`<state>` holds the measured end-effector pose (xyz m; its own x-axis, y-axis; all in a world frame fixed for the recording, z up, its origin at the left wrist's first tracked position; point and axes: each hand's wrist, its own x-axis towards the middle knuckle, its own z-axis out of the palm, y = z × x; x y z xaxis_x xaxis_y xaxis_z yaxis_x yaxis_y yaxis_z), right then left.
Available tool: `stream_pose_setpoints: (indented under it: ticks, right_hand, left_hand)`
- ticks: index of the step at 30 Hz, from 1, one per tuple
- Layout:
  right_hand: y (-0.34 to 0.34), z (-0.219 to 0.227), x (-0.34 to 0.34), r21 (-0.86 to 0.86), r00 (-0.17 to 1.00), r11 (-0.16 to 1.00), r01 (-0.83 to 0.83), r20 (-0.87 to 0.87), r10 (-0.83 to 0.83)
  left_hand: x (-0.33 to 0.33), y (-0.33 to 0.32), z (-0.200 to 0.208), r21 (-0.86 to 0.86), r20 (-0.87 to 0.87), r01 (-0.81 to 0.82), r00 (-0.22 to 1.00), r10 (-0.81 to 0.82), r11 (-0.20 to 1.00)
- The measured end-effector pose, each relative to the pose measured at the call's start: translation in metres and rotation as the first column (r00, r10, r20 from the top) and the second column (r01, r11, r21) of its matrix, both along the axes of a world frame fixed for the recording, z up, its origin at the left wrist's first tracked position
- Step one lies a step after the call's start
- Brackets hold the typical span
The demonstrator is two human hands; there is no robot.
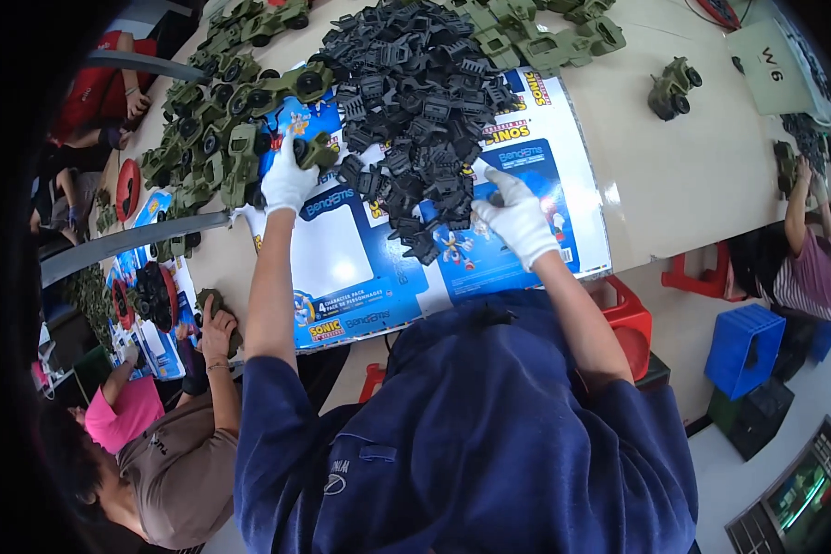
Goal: The person assembles plastic toy car components by hand, attaching toy car parts to a toy car body at a factory workbench.
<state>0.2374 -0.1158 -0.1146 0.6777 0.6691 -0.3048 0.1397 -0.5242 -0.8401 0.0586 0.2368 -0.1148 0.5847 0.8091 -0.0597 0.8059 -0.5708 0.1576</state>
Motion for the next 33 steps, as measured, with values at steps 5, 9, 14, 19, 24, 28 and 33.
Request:
stream_pose_setpoints:
  ticks: [5,9,14,19,24,28,33]
  right_hand:
    - [0.018,-0.038,0.011,-0.016,0.996,0.996,-0.084,-0.018,0.083]
    - [0.034,0.004,-0.008,-0.076,0.939,0.997,0.006,-0.343,-0.032]
    - [0.028,-0.008,-0.010,-0.037,0.924,0.992,0.118,-0.361,-0.123]
    - [0.006,-0.013,0.008,-0.047,0.955,0.991,0.128,-0.263,-0.136]
    - [-0.013,-0.011,0.020,0.007,0.938,0.981,0.196,-0.293,-0.185]
    - [-0.024,-0.018,0.026,0.069,0.962,0.986,0.152,-0.238,-0.131]
    - [-0.046,0.000,0.023,0.042,0.641,0.967,-0.252,0.756,0.134]
  left_hand:
    - [-0.048,-0.063,0.014,-0.134,0.117,-0.369,0.915,0.385,0.920]
    - [-0.106,-0.103,0.004,-0.253,0.332,-0.516,0.748,0.575,0.818]
    - [-0.140,-0.153,-0.019,-0.981,0.066,0.184,-0.012,0.998,0.067]
    - [-0.136,-0.216,0.007,-0.996,-0.076,0.062,-0.086,0.993,-0.071]
    - [-0.139,-0.214,0.030,-0.699,0.253,-0.272,0.771,0.584,0.662]
    - [-0.101,-0.167,0.041,0.096,0.050,0.211,0.975,-0.216,0.973]
    - [-0.080,-0.149,0.034,-0.283,-0.372,0.241,0.865,-0.338,0.928]
